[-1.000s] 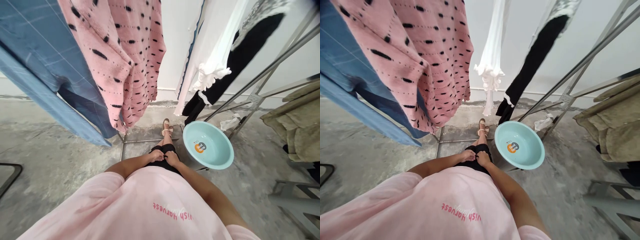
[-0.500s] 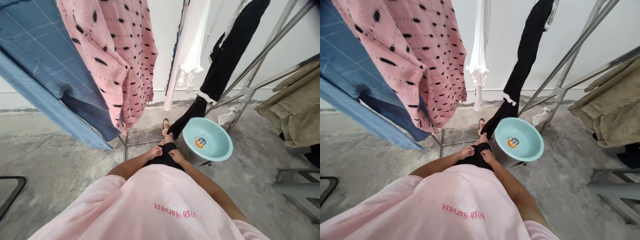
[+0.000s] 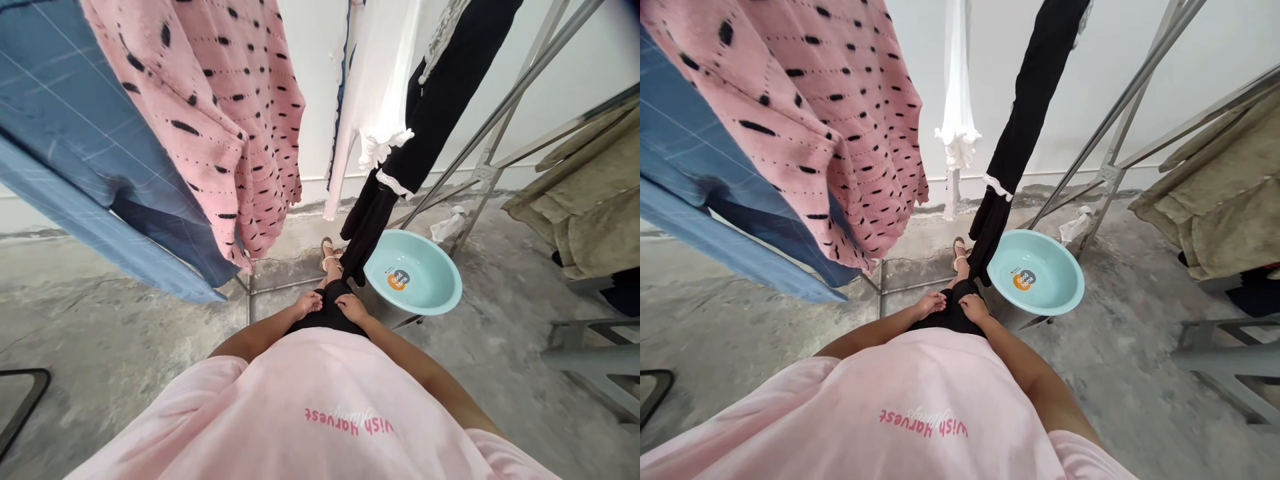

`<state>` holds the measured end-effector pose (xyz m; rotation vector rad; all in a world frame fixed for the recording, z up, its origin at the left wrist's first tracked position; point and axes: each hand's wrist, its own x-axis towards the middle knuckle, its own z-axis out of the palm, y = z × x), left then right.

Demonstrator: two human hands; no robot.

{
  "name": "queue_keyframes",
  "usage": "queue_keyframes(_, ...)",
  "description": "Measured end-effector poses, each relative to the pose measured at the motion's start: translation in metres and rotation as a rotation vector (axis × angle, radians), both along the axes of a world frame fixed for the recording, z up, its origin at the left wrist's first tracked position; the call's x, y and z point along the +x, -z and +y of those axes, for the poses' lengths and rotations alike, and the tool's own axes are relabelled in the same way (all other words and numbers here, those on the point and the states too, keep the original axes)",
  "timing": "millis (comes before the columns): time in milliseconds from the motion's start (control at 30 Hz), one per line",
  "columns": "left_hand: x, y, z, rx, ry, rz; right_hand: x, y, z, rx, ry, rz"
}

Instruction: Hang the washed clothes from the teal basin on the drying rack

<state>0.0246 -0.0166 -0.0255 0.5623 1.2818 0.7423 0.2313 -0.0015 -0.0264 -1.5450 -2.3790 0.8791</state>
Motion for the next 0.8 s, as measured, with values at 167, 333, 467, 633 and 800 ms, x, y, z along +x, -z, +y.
queue_keyframes(167, -0.001, 0.007, 0.004, -0.02, 0.004, 0.009, 0.0, -0.012, 0.002, 0.05, 0.009, 0.037)
queue_keyframes(333, 0.001, 0.014, 0.01, -0.042, 0.027, 0.02, 0.002, -0.014, 0.0, 0.064, 0.018, 0.078)
queue_keyframes(467, 0.002, 0.017, 0.014, -0.051, 0.019, 0.013, 0.003, -0.003, 0.003, 0.027, 0.031, 0.09)
queue_keyframes(633, 0.002, 0.017, 0.014, -0.054, -0.007, -0.01, 0.003, 0.009, 0.009, -0.016, 0.028, 0.091)
queue_keyframes(800, 0.004, 0.018, 0.014, -0.063, -0.016, -0.013, 0.006, 0.012, 0.007, -0.034, 0.036, 0.093)
